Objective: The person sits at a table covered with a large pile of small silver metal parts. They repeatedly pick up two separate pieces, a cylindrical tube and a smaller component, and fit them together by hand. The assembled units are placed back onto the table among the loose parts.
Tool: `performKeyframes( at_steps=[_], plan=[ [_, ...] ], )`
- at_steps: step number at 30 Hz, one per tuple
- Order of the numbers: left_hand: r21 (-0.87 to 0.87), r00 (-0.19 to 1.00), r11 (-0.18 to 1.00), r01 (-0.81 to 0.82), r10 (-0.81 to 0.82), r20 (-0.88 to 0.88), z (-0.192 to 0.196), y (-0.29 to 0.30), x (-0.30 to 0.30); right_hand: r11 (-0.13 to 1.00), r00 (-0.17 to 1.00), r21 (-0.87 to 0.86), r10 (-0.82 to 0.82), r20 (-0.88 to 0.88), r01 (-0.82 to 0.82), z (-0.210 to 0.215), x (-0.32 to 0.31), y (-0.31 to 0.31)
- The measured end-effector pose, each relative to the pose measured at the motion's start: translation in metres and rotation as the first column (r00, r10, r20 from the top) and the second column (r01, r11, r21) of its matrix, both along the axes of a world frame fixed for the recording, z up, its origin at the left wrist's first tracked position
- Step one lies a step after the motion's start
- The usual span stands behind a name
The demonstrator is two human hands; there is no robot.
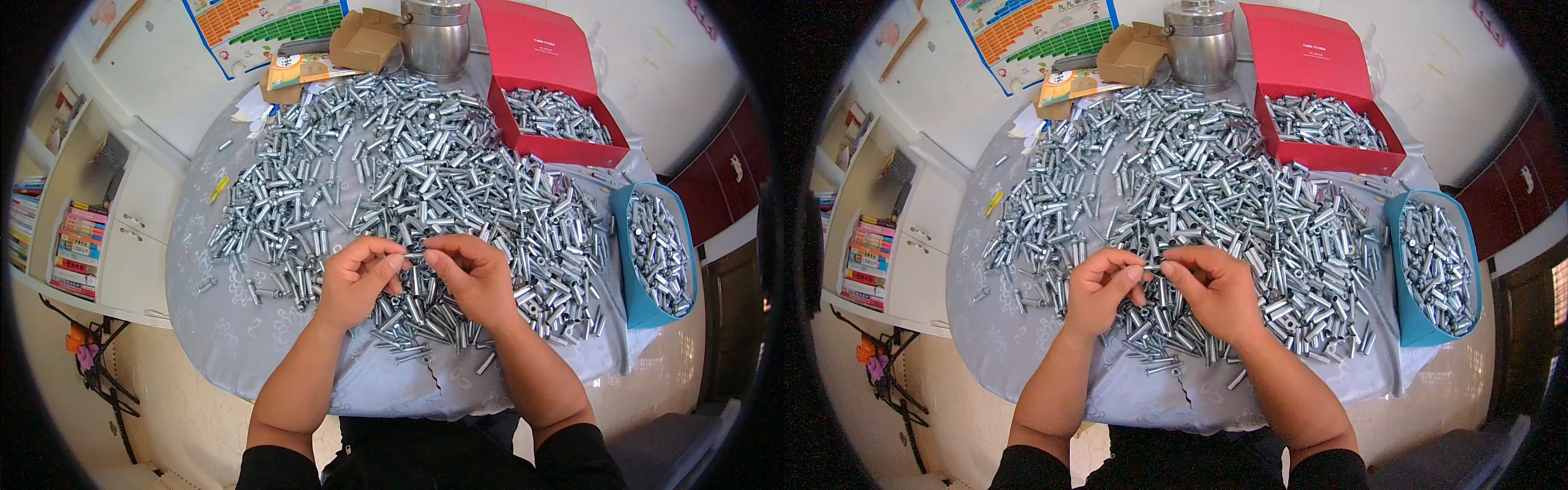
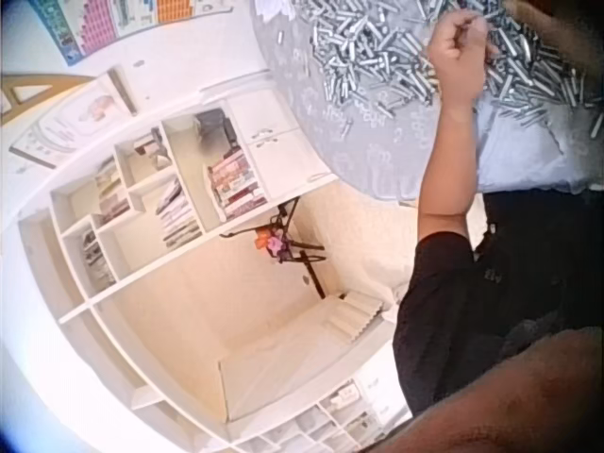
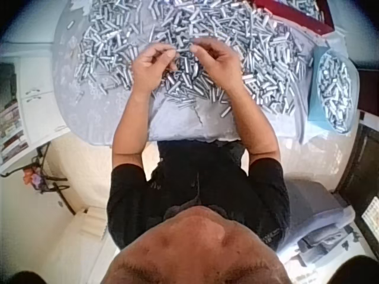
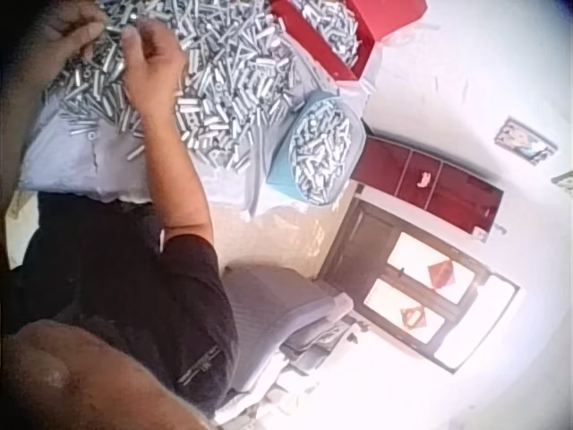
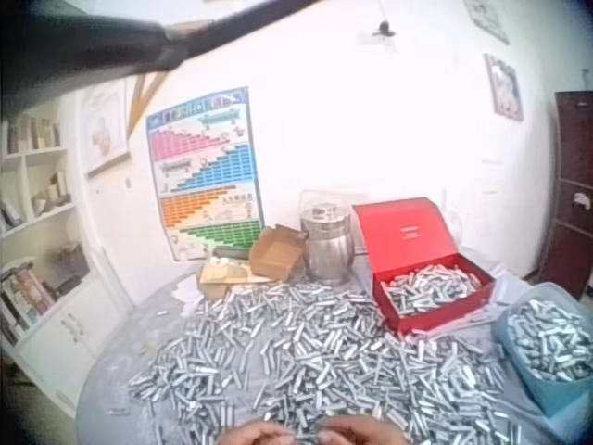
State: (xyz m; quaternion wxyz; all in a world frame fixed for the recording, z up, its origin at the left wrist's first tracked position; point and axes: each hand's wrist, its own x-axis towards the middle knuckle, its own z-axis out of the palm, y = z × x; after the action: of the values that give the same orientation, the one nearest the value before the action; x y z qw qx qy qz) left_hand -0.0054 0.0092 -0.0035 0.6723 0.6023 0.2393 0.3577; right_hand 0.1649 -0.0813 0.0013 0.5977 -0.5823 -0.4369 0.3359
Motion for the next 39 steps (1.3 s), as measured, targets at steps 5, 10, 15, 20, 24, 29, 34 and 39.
performKeyframes(
  at_steps=[5,10,15,20,24,29,34,39],
  plan=[
    [-0.016,0.999,1.000,0.025,-0.025,-0.020,0.001,0.001,0.000,0.986,0.977,-0.074,0.134,-0.166,-0.148,0.007,0.001,-0.002],
    [0.008,0.998,1.000,-0.017,0.018,-0.059,0.003,-0.002,0.000,0.987,0.948,-0.053,0.133,-0.290,-0.154,0.011,0.000,-0.001],
    [0.675,0.776,0.679,-0.289,0.579,-0.250,0.009,0.013,-0.011,0.997,0.938,-0.077,-0.053,-0.343,0.028,0.012,0.004,0.002],
    [0.925,0.459,0.371,-0.083,0.838,-0.295,0.010,0.040,-0.036,0.968,0.892,0.026,-0.218,-0.397,0.248,0.007,0.007,0.003],
    [0.880,0.337,0.474,0.034,0.823,-0.457,0.015,0.046,-0.048,0.897,0.847,0.196,-0.274,-0.455,0.395,0.008,0.009,0.006],
    [0.821,0.304,0.564,0.095,0.769,-0.563,0.020,0.044,-0.045,0.922,0.893,0.226,-0.208,-0.399,0.315,0.007,0.008,0.003],
    [0.815,0.411,0.574,0.081,0.726,-0.552,0.008,0.044,-0.039,0.946,0.876,0.136,-0.211,-0.435,0.295,0.006,0.007,0.005],
    [0.796,0.564,0.600,0.075,0.633,-0.530,0.009,0.040,-0.037,0.951,0.880,0.109,-0.218,-0.423,0.288,0.006,0.007,0.005]
  ],
)
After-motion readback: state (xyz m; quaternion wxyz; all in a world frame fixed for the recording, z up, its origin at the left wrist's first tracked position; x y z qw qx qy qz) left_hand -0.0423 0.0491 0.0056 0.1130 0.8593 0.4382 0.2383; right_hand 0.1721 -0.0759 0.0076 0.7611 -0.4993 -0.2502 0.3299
